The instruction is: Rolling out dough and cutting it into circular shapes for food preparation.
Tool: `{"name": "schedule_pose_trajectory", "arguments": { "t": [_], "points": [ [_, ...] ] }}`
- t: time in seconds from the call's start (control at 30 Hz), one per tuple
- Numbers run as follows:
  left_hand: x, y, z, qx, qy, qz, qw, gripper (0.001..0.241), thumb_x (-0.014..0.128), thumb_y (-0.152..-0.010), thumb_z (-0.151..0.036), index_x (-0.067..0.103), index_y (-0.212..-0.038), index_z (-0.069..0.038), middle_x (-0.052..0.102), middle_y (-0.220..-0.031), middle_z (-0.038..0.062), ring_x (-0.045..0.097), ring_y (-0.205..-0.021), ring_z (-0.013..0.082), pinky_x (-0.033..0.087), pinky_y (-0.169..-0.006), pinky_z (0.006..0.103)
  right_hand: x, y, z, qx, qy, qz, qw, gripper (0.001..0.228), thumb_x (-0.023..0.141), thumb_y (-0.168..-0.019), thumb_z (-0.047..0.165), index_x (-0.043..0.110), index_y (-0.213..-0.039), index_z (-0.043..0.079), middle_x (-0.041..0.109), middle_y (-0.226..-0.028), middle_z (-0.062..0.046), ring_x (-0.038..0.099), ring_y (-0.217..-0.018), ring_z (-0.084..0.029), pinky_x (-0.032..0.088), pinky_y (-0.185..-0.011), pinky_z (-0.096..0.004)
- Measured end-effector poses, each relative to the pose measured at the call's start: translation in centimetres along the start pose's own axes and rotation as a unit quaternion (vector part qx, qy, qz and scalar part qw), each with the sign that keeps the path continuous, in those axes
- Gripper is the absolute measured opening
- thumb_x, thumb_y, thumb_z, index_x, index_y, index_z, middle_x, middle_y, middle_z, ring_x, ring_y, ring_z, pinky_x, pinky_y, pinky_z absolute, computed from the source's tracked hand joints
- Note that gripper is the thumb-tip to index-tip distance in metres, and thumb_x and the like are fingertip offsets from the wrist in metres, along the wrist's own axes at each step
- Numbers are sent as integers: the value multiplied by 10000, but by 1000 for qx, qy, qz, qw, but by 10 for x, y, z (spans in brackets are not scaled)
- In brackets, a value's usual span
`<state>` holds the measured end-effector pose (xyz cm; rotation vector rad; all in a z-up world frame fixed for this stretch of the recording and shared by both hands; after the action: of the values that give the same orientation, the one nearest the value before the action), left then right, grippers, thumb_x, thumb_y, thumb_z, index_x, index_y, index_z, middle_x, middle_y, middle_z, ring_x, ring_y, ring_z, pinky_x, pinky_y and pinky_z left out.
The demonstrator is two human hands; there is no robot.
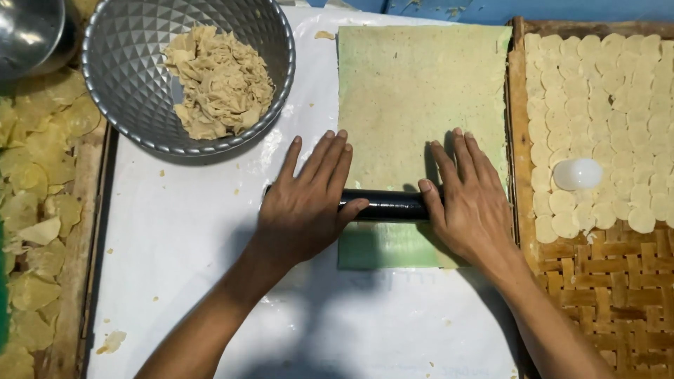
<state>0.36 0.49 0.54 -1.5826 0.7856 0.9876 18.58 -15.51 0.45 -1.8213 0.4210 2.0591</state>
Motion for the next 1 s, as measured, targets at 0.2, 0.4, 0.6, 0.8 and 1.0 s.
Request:
{"name": "schedule_pose_trajectory", "arguments": {
  "t": [0.2,0.4,0.6,0.8,1.0],
  "points": [
    [5,37,-17,-3,26,30,999,748,543,-1012,-470,432,-1515,71,459,-1565,281,424,-1480,408,265,-1195,618,20,37,6,-47,26,-112,992,718,280,-1080,526,453,-1587,47,517,-1544,-274,402,-1492,-418,274,-1221,-517],
    [-16,66,-42,-8,-21,81,996,554,584,-1069,-345,484,-1497,-8,459,-1582,191,448,-1473,339,369,-1184,535,21,87,8,-84,2,-62,995,689,382,-1051,458,338,-1599,44,342,-1665,-233,345,-1549,-394,325,-1233,-505],
    [-14,45,-26,40,55,85,994,514,498,-868,-31,570,-1376,1,605,-1177,177,582,-1040,341,452,-1041,471,-9,59,15,-67,-106,-84,989,626,577,-1004,335,449,-1501,-24,506,-1523,-262,511,-1410,-389,451,-1160,-526],
    [-7,26,-21,43,51,69,995,531,485,-876,26,562,-1400,-4,605,-1226,190,581,-1155,345,408,-1125,520,-12,46,18,-86,-91,-102,987,463,582,-1020,209,569,-1444,23,587,-1482,-194,543,-1389,-355,466,-1124,-462],
    [1,6,-26,-21,-1,97,995,628,516,-1076,-409,442,-1513,37,420,-1608,213,384,-1512,362,293,-1189,666,6,24,5,-73,6,-65,995,566,413,-1071,284,411,-1574,24,445,-1620,-182,368,-1537,-345,283,-1260,-473]
  ]
}}
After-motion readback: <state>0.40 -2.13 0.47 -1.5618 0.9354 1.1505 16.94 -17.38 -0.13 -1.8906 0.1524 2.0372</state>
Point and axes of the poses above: each hand's wrist, its own y-axis away from the middle knuckle, its own x-axis out of the palm, z = x × y, the point moved 2 cm from there along -y, towards the middle knuckle
